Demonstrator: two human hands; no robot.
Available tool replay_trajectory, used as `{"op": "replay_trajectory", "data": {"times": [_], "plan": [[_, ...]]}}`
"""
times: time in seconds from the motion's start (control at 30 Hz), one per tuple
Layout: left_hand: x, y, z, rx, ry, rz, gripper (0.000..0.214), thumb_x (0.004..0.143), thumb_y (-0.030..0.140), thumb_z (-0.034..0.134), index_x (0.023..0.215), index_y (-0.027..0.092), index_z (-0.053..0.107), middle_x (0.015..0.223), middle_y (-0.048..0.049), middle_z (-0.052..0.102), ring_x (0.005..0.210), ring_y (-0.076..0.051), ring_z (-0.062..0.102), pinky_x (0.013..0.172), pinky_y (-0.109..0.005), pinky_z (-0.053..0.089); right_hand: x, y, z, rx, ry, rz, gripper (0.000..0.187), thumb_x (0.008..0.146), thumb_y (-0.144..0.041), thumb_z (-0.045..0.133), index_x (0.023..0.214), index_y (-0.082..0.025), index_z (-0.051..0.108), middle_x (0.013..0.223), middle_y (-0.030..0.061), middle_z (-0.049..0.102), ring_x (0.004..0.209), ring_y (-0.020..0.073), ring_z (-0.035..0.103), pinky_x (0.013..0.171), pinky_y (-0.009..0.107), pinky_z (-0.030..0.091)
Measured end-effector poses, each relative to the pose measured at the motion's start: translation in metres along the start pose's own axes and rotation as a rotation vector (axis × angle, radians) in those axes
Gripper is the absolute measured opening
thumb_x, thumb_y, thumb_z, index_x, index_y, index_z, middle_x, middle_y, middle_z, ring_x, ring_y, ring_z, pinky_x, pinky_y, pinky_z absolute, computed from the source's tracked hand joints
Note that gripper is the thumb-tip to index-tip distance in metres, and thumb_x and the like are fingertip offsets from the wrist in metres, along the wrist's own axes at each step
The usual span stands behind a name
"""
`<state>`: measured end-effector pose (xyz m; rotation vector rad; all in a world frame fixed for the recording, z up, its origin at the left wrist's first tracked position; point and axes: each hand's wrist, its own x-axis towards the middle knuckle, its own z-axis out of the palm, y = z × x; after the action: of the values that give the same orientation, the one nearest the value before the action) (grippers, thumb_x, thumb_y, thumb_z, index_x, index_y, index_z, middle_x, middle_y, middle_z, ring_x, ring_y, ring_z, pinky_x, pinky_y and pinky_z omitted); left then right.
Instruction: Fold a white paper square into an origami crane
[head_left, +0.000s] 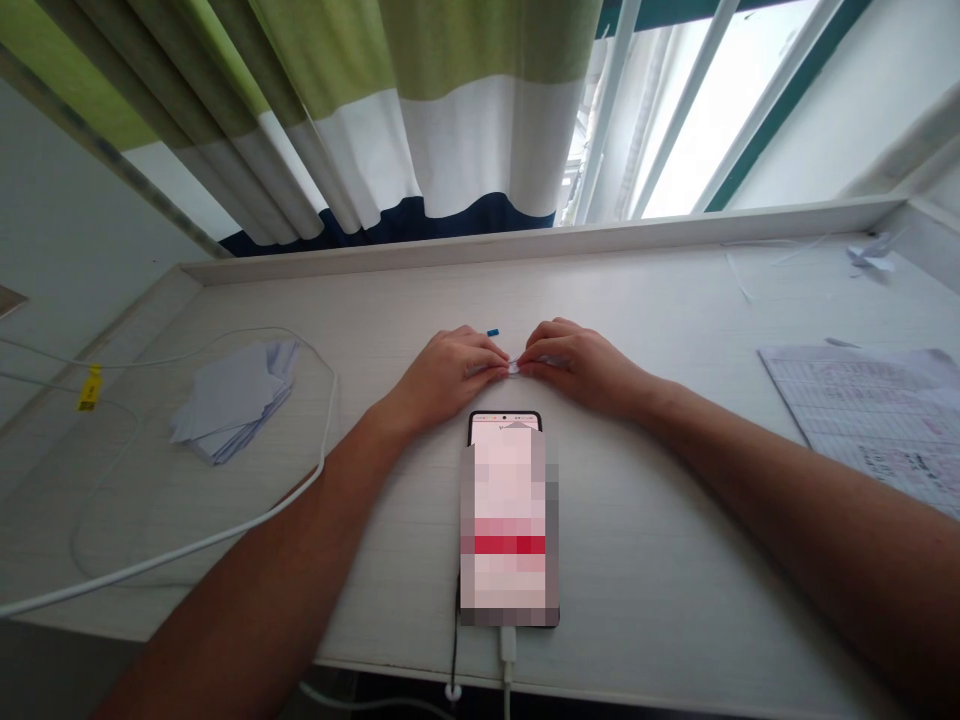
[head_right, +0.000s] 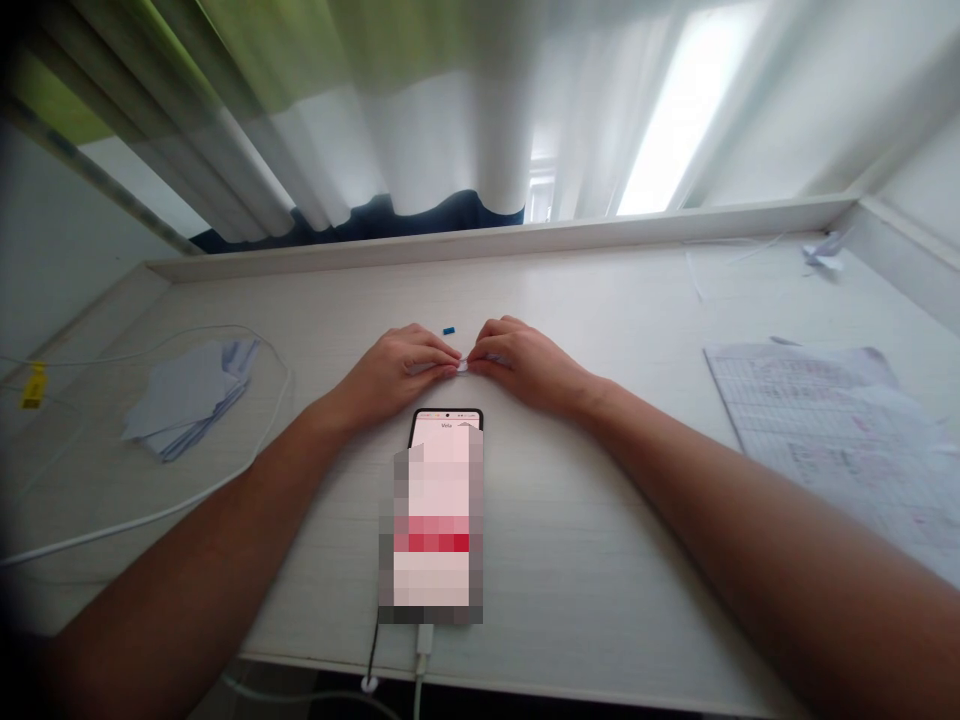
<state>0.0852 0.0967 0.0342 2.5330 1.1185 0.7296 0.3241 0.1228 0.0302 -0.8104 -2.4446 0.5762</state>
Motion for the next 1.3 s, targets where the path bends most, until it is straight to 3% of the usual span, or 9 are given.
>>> {"op": "replay_trajectory", "data": {"times": [0.4, 0.6, 0.83, 1.07, 1.3], "plan": [[0.000, 0.009, 0.004, -0.130, 0.067, -0.164, 0.010, 0.092, 0.023, 0.065, 0.090, 0.022, 0.075, 0.099, -0.0035, 0.079, 0.098, -0.022, 0.068, 0.093, -0.040, 0.050, 0.003, -0.004, 0.007, -0.003, 0.064, 0.113, 0.014, 0.095, -0.024, 0.062, 0.087, -0.019, 0.072, 0.099, 0.0090, 0.069, 0.097, 0.0250, 0.062, 0.088, 0.039, 0.050], [0.001, 0.011, 0.009, -0.159, 0.086, -0.200, 0.011, 0.090, 0.028, 0.069, 0.084, 0.022, 0.075, 0.098, -0.0042, 0.078, 0.097, -0.022, 0.067, 0.094, -0.040, 0.050, 0.004, -0.006, 0.009, 0.010, 0.072, 0.178, 0.014, 0.093, -0.026, 0.063, 0.085, -0.019, 0.072, 0.101, 0.0093, 0.067, 0.099, 0.0259, 0.061, 0.089, 0.040, 0.050], [0.002, 0.014, 0.013, -0.284, 0.157, -0.372, 0.010, 0.083, 0.029, 0.074, 0.088, 0.020, 0.077, 0.093, -0.0052, 0.077, 0.091, -0.022, 0.070, 0.086, -0.038, 0.055, 0.006, -0.009, 0.006, 0.118, 0.124, 0.295, 0.010, 0.085, -0.024, 0.069, 0.092, -0.020, 0.076, 0.100, 0.0085, 0.071, 0.096, 0.0252, 0.065, 0.088, 0.040, 0.052], [0.004, 0.014, 0.015, -0.388, 0.151, -0.427, 0.007, 0.079, 0.023, 0.074, 0.083, 0.019, 0.078, 0.097, -0.0057, 0.079, 0.096, -0.023, 0.071, 0.094, -0.042, 0.057, 0.009, -0.013, 0.005, 0.134, 0.119, 0.309, 0.010, 0.083, -0.019, 0.070, 0.086, -0.020, 0.079, 0.100, 0.0091, 0.072, 0.094, 0.0250, 0.067, 0.085, 0.038, 0.054], [0.006, 0.016, 0.014, -0.449, 0.129, -0.522, 0.017, 0.076, 0.022, 0.076, 0.092, 0.016, 0.078, 0.096, -0.0067, 0.079, 0.091, -0.023, 0.073, 0.088, -0.039, 0.058, 0.010, -0.015, 0.005, 0.165, 0.120, 0.366, 0.008, 0.081, -0.020, 0.072, 0.086, -0.019, 0.079, 0.103, 0.0090, 0.071, 0.092, 0.0239, 0.068, 0.083, 0.037, 0.054]]}}
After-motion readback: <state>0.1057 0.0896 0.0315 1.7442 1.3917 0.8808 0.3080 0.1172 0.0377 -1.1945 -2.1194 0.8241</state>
